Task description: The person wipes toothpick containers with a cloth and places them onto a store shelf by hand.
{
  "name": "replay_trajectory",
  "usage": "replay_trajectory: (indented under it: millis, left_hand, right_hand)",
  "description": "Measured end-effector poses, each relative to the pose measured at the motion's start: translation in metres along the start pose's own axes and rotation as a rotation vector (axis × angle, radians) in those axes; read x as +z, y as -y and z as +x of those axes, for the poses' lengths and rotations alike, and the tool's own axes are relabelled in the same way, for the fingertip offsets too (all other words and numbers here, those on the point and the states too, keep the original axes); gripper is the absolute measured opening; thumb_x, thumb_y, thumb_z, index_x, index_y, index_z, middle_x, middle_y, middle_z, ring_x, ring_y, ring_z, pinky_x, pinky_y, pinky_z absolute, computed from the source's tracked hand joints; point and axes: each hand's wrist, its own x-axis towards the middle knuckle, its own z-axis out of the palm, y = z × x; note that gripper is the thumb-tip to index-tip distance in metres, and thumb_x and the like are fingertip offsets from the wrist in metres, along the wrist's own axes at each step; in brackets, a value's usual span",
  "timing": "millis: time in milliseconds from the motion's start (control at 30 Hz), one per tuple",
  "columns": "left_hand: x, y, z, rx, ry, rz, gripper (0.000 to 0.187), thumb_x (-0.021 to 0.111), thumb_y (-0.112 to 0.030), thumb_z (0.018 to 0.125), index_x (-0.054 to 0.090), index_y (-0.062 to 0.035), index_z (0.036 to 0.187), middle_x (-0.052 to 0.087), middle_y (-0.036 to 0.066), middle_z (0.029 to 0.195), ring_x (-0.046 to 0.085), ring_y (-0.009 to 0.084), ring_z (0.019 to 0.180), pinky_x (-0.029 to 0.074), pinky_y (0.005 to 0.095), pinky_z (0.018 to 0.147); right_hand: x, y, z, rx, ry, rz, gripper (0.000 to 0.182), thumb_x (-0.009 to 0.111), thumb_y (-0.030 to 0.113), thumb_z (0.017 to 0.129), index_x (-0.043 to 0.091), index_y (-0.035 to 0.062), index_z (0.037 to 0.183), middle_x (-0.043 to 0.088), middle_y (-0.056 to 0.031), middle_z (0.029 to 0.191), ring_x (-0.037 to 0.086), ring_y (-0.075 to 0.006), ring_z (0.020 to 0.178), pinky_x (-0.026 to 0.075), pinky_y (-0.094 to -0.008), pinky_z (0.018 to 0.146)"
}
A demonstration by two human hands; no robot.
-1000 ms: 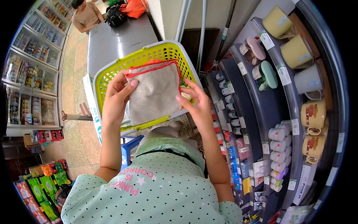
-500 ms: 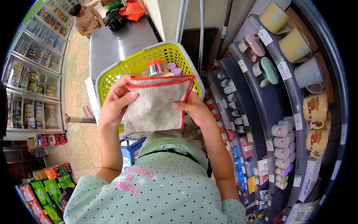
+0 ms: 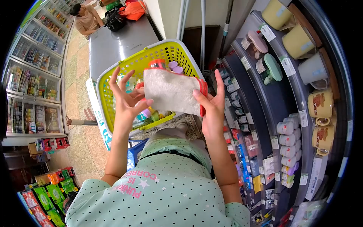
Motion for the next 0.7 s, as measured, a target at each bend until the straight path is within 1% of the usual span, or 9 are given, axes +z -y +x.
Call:
replay_trajectory:
  millis: [33,67,167,267,367,400,500,567,700]
  left_hand:
    - [0.002,0.002,-0.001,0.023,0.042,0.016,0.114,0.077,0.014,0.072,0.006,-0.0162,0.156,0.028,0.022,0.151,0.066,0.0235,0.103,0.056,0.0383,0.093]
    - [0.006,0.001,-0.003,0.033,0.068,-0.052,0.103,0.075,0.014,0.075,0.016,-0.0135,0.155,0.035,0.018,0.147,0.065,0.0239,0.107,0.056,0.0384,0.096]
    - [0.001,0.02,0.006,0.091,0.137,-0.046,0.085,0.075,0.011,0.077,0.034,-0.0058,0.15,0.046,0.018,0.143,0.066,0.0246,0.109,0.056,0.0366,0.095]
    - [0.002,0.014,0.008,0.077,0.119,-0.05,0.072,0.071,0.014,0.079,0.044,-0.0006,0.143,0.05,0.015,0.141,0.065,0.0249,0.113,0.056,0.0354,0.096]
    - [0.003,0.008,0.01,0.147,0.053,-0.008,0.068,0.07,0.015,0.08,0.048,-0.002,0.142,0.049,0.012,0.143,0.064,0.0251,0.115,0.055,0.0345,0.098]
    - [0.003,0.005,0.01,0.145,0.052,0.025,0.066,0.071,0.015,0.078,0.052,-0.0022,0.139,0.049,0.012,0.143,0.064,0.0246,0.116,0.055,0.0343,0.099]
    - [0.003,-0.003,0.01,0.151,0.068,0.208,0.059,0.075,0.014,0.074,0.063,-0.0034,0.129,0.05,0.01,0.142,0.063,0.0234,0.118,0.055,0.034,0.098]
    - [-0.001,-0.006,0.01,0.167,0.105,0.446,0.055,0.077,0.014,0.069,0.07,-0.005,0.121,0.052,0.009,0.141,0.063,0.0228,0.118,0.055,0.0342,0.096]
    - [0.002,-0.015,0.009,0.211,0.189,0.566,0.055,0.079,0.012,0.062,0.073,-0.0062,0.114,0.061,0.009,0.13,0.064,0.0251,0.115,0.055,0.0346,0.09]
  right_hand:
    - [0.001,0.002,-0.001,-0.006,-0.016,0.028,0.088,0.069,-0.007,0.087,0.022,0.0121,0.159,0.068,-0.0191,0.118,0.066,-0.0192,0.109,0.05,-0.0343,0.1]
    - [0.002,0.003,-0.002,-0.013,-0.004,0.002,0.086,0.069,-0.006,0.088,0.023,0.0118,0.159,0.068,-0.0194,0.119,0.065,-0.019,0.11,0.049,-0.0345,0.101]
    - [0.003,0.006,-0.004,-0.035,0.03,-0.076,0.081,0.067,-0.004,0.09,0.025,0.011,0.158,0.068,-0.0201,0.119,0.065,-0.0183,0.111,0.047,-0.035,0.103]
    - [0.004,0.016,-0.01,-0.04,0.091,-0.239,0.08,0.07,-0.003,0.087,0.031,0.0089,0.156,0.068,-0.0178,0.12,0.064,-0.0168,0.111,0.045,-0.0353,0.105]
    - [-0.007,0.013,-0.008,-0.184,0.257,-0.536,0.082,0.074,-0.004,0.08,0.037,0.0062,0.153,0.069,-0.0143,0.121,0.064,-0.0152,0.111,0.044,-0.0347,0.104]
    - [-0.005,0.013,-0.009,-0.217,0.253,-0.542,0.077,0.079,-0.004,0.072,0.051,0.0056,0.144,0.069,-0.0123,0.122,0.064,-0.0167,0.112,0.044,-0.0341,0.103]
    - [-0.013,0.006,-0.008,-0.337,0.225,-0.818,0.065,0.079,-0.005,0.069,0.063,0.0064,0.131,0.07,-0.0115,0.117,0.064,-0.0197,0.108,0.045,-0.0327,0.1]
    - [-0.009,0.005,-0.011,-0.375,0.156,-0.844,0.059,0.08,-0.005,0.067,0.067,0.0073,0.124,0.07,-0.0103,0.111,0.063,-0.0233,0.103,0.047,-0.0335,0.095]
    - [-0.004,0.011,-0.012,-0.513,0.111,-1.007,0.055,0.082,-0.005,0.064,0.071,0.0083,0.117,0.068,-0.0086,0.097,0.058,-0.028,0.091,0.048,-0.0367,0.084]
